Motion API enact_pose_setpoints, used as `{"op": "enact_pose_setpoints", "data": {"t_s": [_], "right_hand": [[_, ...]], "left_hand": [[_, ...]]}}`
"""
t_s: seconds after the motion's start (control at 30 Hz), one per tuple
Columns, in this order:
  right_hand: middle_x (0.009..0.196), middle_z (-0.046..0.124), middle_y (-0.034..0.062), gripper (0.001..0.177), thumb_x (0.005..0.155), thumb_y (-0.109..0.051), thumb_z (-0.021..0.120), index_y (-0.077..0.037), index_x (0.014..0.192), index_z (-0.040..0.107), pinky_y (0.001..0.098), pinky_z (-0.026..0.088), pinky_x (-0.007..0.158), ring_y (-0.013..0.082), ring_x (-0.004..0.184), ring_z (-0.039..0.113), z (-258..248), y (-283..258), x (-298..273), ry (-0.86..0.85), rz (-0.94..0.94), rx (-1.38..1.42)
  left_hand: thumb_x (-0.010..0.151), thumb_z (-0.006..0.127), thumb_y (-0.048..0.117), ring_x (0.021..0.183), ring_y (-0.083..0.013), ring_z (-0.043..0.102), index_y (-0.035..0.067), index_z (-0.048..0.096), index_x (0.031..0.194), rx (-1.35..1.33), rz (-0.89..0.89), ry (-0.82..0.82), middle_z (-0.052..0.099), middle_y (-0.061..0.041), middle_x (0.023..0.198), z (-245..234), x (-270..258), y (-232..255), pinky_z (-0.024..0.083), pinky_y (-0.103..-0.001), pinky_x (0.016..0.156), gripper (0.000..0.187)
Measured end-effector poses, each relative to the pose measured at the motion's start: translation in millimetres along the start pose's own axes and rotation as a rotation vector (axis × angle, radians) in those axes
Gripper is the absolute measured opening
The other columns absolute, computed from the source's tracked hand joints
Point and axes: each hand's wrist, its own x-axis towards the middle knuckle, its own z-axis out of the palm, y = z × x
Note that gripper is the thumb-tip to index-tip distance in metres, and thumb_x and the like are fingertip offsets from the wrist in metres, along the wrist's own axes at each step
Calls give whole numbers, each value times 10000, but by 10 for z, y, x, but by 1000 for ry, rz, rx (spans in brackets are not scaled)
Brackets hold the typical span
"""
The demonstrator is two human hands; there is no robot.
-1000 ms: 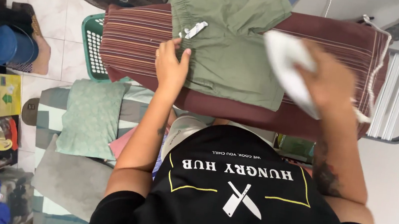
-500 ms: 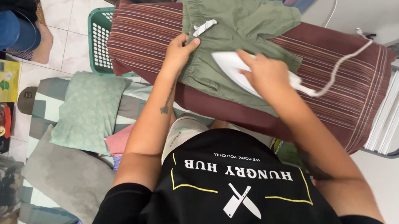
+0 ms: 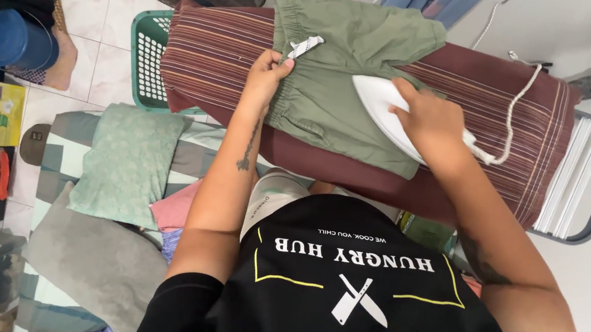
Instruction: Ironing a pair of green shorts on an ironing board.
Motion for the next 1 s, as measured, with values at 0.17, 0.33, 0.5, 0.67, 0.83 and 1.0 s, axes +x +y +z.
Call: {"op": "enact_pose_setpoints", "data": {"t_s": [0.17, 0.33, 0.5, 0.67, 0.83, 1.0], "right_hand": [[856, 714, 135, 436, 933, -356, 723, -222, 1335, 621, 493, 527, 585, 382, 715, 694, 135, -378, 390, 69, -98, 45], [828, 705, 146, 441, 910, -344, 740, -190, 1308, 628, 490, 524, 578, 377, 712, 696, 155, -451, 467, 70, -126, 35], [862, 705, 158, 438, 936, -354, 736, -202, 1332, 630, 501, 515, 594, 398, 732, 684, -32, -137, 152, 98, -118, 71], [854, 705, 146, 418, 931, -348, 731, -202, 1308, 623, 503, 509, 563, 402, 710, 681, 45, -102, 194, 40, -73, 10], [833, 696, 136, 430, 922, -333, 738, -214, 1319, 622, 494, 519, 587, 379, 719, 692, 243, -521, 567, 90, -151, 48], [814, 685, 145, 449, 914, -335, 739, -192, 1322, 616, 493, 523, 585, 379, 711, 691, 243, -494, 542, 81, -152, 43]], "left_hand": [[924, 772, 148, 646, -45, 349, 114, 605, 873, 38, -21, 8, 432, 101, 716, 6, -19, 28, 293, -230, 582, 178], [861, 819, 264, 637, -60, 434, 113, 635, 854, 277, -13, 70, 504, 78, 701, 171, -93, 398, 366, -243, 578, 238], [798, 857, 402, 602, -94, 542, 100, 642, 816, 676, 28, 165, 586, 46, 664, 216, -57, 488, 430, -272, 573, 371], [863, 841, 212, 637, -49, 403, 80, 651, 795, 145, 42, 57, 494, 89, 702, 44, 213, 8, 346, -241, 577, 242], [874, 834, 125, 633, -31, 401, 80, 636, 788, -11, -1, 8, 497, 96, 696, 27, 179, 71, 326, -217, 585, 220], [851, 825, 102, 637, -27, 417, 63, 681, 825, -56, -26, 25, 514, 95, 703, 18, 184, 87, 331, -207, 588, 152]]}}
